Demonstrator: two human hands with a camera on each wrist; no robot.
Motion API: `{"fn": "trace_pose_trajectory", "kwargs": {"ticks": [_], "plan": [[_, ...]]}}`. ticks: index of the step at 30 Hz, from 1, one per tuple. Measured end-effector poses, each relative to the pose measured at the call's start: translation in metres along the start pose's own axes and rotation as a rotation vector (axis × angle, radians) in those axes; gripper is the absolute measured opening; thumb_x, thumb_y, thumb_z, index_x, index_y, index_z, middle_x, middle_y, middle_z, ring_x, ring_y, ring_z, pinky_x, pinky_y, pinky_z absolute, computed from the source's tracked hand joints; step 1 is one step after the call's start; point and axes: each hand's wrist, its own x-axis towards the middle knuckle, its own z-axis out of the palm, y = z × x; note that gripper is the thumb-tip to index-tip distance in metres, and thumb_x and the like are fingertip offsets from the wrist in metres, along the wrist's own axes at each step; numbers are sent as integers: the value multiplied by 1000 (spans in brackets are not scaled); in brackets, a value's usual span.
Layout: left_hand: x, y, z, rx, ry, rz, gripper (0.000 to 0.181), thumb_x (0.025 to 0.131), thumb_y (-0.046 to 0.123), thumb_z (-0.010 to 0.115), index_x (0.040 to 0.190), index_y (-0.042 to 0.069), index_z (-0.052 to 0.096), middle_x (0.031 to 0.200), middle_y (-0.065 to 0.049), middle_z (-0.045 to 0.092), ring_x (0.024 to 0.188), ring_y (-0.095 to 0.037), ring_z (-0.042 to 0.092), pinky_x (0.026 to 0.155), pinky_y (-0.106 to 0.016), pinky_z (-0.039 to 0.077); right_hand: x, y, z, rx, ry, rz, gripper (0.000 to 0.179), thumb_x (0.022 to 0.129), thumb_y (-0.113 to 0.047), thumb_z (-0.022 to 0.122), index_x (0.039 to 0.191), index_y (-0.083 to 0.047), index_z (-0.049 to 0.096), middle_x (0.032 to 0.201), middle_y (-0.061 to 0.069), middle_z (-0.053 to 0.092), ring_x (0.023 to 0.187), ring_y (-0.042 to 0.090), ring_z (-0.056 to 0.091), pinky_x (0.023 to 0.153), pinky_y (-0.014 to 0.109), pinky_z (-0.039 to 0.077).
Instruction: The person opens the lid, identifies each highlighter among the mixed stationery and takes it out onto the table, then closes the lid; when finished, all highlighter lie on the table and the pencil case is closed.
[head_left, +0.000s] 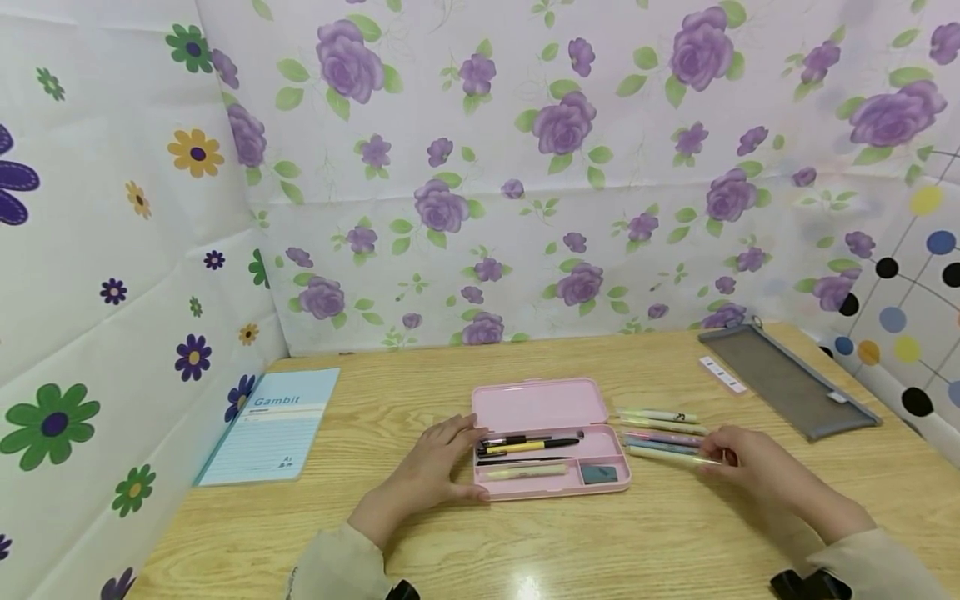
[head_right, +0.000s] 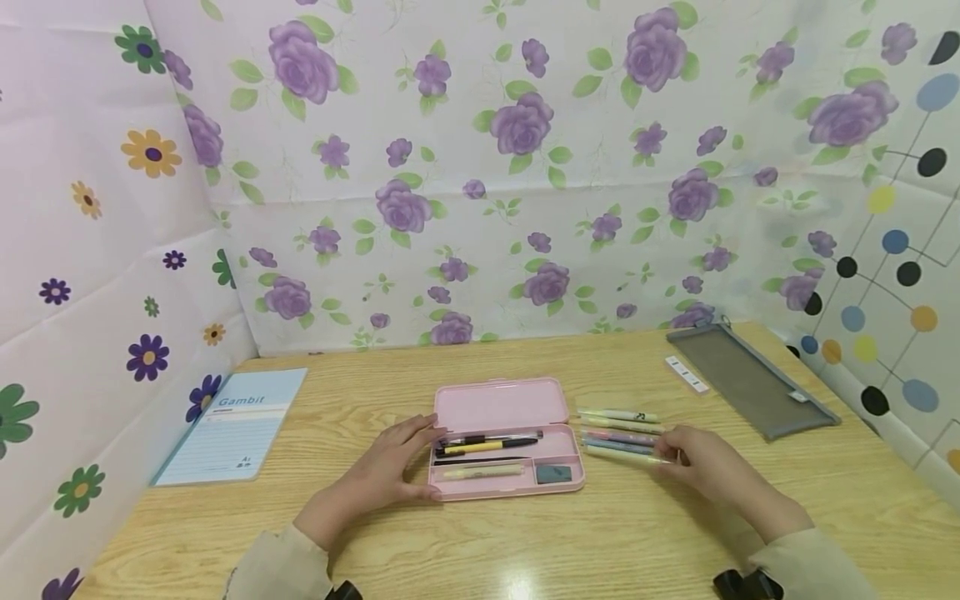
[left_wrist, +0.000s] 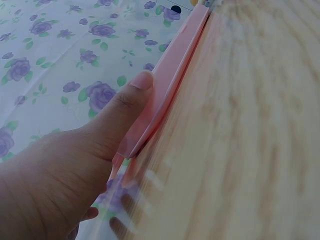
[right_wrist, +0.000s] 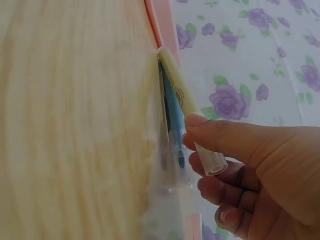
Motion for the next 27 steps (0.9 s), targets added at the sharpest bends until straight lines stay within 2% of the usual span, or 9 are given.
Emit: {"fn": "trace_pose_trajectory", "kwargs": {"ticks": [6,14,19,27], "plan": [[0,1,0,1,-5,-3,87,73,59,71,145,21,41,155,-7,34,143,-36,30,114,-60,28,0,2,3,16,-8,19,9,83,-24,73,86,-19,66,74,-10,49,64,-4,37,55,18,34],[0,0,0,9,-7,-5,88,73,60,71,146,21,41,155,-7,34,143,-36,30,115,-60,28,1,8,8,-19,19,-53,11,81,-18,75,86,-16,66,74,-12,48,63,-7,37,53,18,36],[0,0,-1,5,-5,-8,86,73,60,71,145,21,42,155,-7,34,143,-37,30,115,-60,28,1,9,7,-26,4,-82,14,80,-18,76,87,-14,65,77,-11,50,65,-8,39,53,19,39],[-1,1,-1,-1,-6,-4,85,74,59,71,144,22,43,154,-8,35,143,-38,31,115,-61,28,1,9,8,-7,-23,-55,11,82,-21,74,87,-17,65,77,-12,52,66,-8,42,55,18,42]]}}
